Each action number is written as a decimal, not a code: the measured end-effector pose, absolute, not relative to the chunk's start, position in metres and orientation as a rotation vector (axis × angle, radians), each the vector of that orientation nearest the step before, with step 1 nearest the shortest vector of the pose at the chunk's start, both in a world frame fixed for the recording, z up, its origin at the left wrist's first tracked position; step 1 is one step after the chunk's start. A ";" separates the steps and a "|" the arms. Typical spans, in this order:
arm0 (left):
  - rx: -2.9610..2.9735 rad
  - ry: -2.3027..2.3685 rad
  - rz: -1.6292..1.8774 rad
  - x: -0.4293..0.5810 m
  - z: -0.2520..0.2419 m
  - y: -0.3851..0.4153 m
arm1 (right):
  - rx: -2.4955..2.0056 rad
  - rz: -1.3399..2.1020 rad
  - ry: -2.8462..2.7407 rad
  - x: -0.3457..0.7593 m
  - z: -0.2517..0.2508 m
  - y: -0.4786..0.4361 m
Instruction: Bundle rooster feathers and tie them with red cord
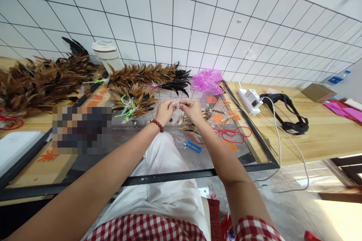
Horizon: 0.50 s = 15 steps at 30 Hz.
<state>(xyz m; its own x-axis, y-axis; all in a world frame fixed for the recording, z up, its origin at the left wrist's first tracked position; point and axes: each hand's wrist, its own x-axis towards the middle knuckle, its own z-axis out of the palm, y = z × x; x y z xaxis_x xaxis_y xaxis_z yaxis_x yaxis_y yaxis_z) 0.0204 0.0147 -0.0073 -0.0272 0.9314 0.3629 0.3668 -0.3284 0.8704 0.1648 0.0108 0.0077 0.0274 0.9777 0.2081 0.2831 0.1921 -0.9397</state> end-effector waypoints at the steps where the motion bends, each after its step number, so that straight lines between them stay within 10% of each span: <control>1: 1.726 1.371 1.412 0.020 -0.005 0.014 | -1.282 0.839 -1.462 0.166 0.007 0.012; 15: 1.397 1.037 1.394 0.025 -0.007 0.014 | -1.186 0.567 -1.522 0.170 0.013 0.009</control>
<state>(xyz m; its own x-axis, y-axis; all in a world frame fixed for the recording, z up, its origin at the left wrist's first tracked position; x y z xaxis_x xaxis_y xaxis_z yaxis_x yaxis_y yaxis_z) 0.0254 0.0142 -0.0069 0.0214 0.9644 0.2637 -0.0247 -0.2632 0.9644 0.1697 0.0088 0.0125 0.0697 0.8914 0.4479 0.3815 0.3910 -0.8376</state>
